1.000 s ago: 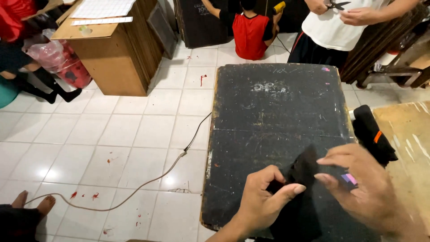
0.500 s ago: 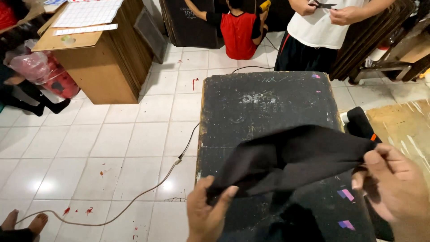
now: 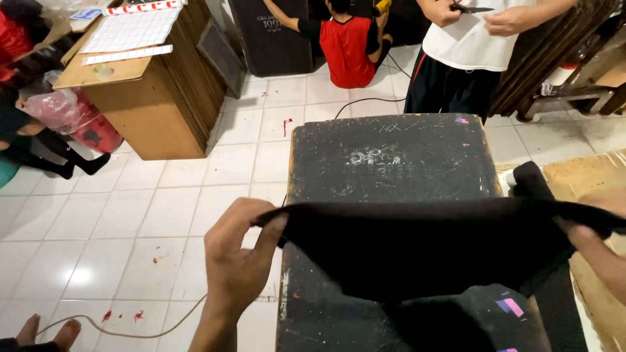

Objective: Smooth and position black fabric pieces on printing boards in a production environment

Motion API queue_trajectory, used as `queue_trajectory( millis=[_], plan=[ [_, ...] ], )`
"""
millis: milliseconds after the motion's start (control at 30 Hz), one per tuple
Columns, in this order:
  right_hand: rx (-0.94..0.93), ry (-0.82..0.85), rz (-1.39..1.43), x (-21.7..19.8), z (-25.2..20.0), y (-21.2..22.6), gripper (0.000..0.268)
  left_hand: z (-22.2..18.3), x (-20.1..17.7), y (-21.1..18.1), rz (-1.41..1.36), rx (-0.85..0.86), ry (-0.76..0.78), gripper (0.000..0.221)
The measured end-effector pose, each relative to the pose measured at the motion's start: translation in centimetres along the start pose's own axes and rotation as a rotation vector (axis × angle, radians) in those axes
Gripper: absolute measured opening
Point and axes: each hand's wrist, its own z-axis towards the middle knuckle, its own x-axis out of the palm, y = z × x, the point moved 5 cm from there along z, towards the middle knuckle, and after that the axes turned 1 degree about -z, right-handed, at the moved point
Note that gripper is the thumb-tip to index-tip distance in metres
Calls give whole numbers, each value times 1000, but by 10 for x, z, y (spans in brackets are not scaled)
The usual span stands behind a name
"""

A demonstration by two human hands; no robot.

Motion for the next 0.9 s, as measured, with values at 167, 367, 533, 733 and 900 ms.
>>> queue_trajectory(
  millis=[167,367,533,733,900],
  plan=[
    [-321,-65,-380,-4,15,194,35,39,43,68,197,-221,33,35],
    [-408,-262,-151,10,50,238,21,82,71,86,-200,-347,-173,26],
    [-14,-178,429,27,49,220,28,57,76,93,-276,-72,-311,26],
    [292,75,218,64,20,179,38,-10,113,177,-136,-620,-83,15],
    [496,170,208,84,21,150,31,-17,114,178,-76,-888,170,32]
  ],
)
